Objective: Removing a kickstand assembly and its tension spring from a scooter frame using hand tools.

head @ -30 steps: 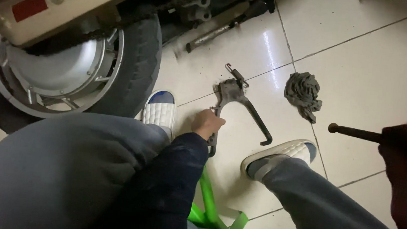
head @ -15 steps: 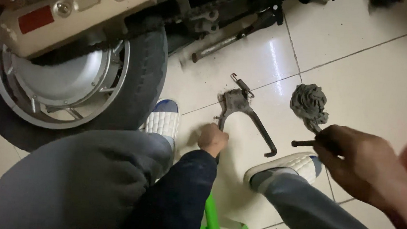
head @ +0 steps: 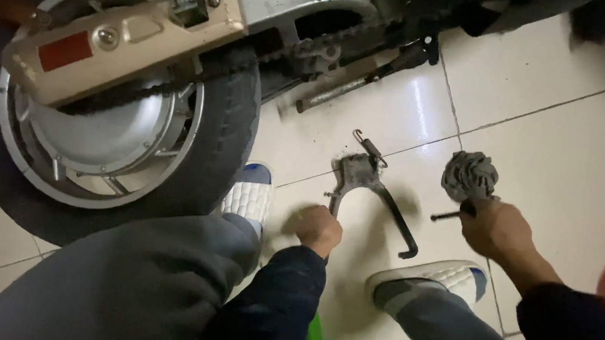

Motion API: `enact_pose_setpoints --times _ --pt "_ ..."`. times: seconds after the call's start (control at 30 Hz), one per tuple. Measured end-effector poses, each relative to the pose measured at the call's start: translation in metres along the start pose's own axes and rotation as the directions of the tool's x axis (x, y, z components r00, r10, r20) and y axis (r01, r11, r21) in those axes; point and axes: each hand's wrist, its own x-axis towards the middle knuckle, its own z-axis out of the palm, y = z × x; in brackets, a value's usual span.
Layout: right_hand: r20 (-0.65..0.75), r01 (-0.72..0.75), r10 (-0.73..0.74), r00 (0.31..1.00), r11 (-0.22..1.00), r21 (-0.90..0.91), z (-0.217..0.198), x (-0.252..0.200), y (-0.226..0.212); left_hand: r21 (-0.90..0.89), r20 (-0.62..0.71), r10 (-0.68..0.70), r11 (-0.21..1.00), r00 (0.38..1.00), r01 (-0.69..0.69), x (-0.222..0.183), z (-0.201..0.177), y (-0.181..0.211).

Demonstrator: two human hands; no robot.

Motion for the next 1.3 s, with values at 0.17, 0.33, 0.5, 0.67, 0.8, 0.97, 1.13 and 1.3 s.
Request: enact_pose_setpoints --times 0.17,0.33,0.5,0.67,0.8,0.97,1.13,1.3 --pt "0.02 -0.175 0.183 0.983 0.896 0.409 0.02 0.034 -0.005 -0.167 -0.007 0.161 0.973 0.987 -0.16 0.018 0.017 -0.021" --pt "0.148 -0.324 0.44 0.886 0.357 0.876 0.049 0.039 -0.044 -0.264 0.047 0.105 0.961 0.993 -0.089 -0.02 -0.017 -0.011" --pt "0.213 -0.332 0.438 0.873 0.214 0.919 0.114 0.033 -0.046 -0.28 0.003 0.158 0.948 0.987 -0.151 0.008 0.014 -0.021" --pt "0.198 -0.4 0.465 0.863 0.39 0.829 0.128 0.034 -0.039 -0.31 0.007 0.208 0.93 0.978 -0.196 -0.004 0.006 -0.02" --pt "0.127 -0.293 0.404 0.906 0.381 0.877 0.108 0.012 -0.042 -0.32 0.006 0.207 0.927 0.978 -0.194 -0.005 0.008 -0.02" --pt "0.009 -0.186 0.209 0.978 0.845 0.502 0.099 -0.005 -0.061 -0.343 0.008 0.243 0.912 0.97 -0.226 -0.006 0.007 -0.023" --pt "-0.041 -0.046 0.06 0.997 0.958 0.283 0.105 -0.007 -0.081 -0.333 0.024 0.238 0.918 0.971 -0.216 -0.003 0.006 -0.02" --pt "-0.067 -0.035 0.048 0.997 0.981 0.191 0.15 0.024 -0.067 -0.36 0.022 0.229 0.91 0.973 -0.207 0.008 0.011 -0.021"
